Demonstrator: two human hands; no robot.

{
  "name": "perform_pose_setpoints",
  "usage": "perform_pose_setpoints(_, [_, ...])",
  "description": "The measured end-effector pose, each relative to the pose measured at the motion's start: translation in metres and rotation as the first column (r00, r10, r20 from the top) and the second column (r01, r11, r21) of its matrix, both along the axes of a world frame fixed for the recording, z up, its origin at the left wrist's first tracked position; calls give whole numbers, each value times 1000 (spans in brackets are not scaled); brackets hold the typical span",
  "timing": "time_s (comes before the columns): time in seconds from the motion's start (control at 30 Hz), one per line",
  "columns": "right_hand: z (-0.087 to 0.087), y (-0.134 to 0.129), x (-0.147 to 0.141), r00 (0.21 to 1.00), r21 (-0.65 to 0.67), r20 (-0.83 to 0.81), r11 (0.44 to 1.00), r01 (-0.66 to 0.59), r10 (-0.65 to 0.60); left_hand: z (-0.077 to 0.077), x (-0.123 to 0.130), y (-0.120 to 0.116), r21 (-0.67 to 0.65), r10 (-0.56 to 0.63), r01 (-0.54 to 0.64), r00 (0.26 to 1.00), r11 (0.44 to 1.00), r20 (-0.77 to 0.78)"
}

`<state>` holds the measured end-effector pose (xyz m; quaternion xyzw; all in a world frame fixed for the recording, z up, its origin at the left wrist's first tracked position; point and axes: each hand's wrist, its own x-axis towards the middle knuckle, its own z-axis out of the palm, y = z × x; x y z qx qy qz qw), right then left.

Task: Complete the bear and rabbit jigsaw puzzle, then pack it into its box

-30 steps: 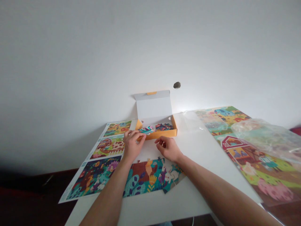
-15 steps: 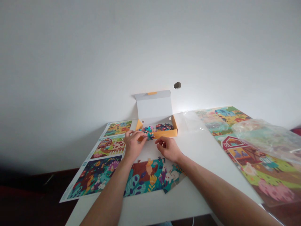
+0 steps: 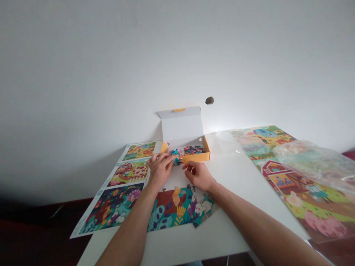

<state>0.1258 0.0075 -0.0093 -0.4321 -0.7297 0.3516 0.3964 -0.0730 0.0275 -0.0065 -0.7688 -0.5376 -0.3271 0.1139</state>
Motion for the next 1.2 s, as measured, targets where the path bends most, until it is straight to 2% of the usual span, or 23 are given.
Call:
perform_pose_setpoints(0.2, [-1,0,0,1000,-9,-10,1000,-1,1,4,3,-2,37,-41,41,999,998,7])
perform_pose_setpoints(0.3, [-2,1,0,1000,-3,-10,1000,1,-1,4,2,-1,61,-56,49,992,997,109])
perform_pose_setpoints(0.37, [-1,0,0,1000,-4,1,1000,3,-3,2,2,0,51,-65,54,968,997,242])
perform_pose_setpoints(0.43, [1,-1,1,1000,1,23,1000,1,-1,-1,2,1,36,-44,31,903,999,427])
perform_pose_setpoints(0.5, [5,-3,3,997,19,54,999,-51,50,-4,2,3,23,3,-22,789,999,614])
perform_pose_setpoints(0.6, [13,-7,9,966,69,132,970,-231,221,-8,0,7,8,63,-108,632,994,773])
perform_pose_setpoints(0.7, [23,-10,15,872,92,264,889,-448,412,-11,-3,12,2,92,-163,569,987,817])
perform_pose_setpoints(0.77, [28,-12,19,781,73,371,823,-563,501,-12,-4,13,2,95,-165,580,986,809])
perform_pose_setpoints(0.83, [32,-14,20,716,50,454,787,-615,531,-12,-4,12,3,92,-146,636,989,767])
perform_pose_setpoints(1.03, [39,-18,26,695,21,495,793,-609,521,-1,2,-4,5,72,-83,888,997,455])
perform_pose_setpoints(1.1, [40,-19,31,688,-5,501,797,-604,524,1,1,-6,-2,56,-59,936,998,347])
perform_pose_setpoints(1.2, [40,-22,39,660,-40,561,812,-582,500,-2,-3,-4,-25,30,-24,966,999,258])
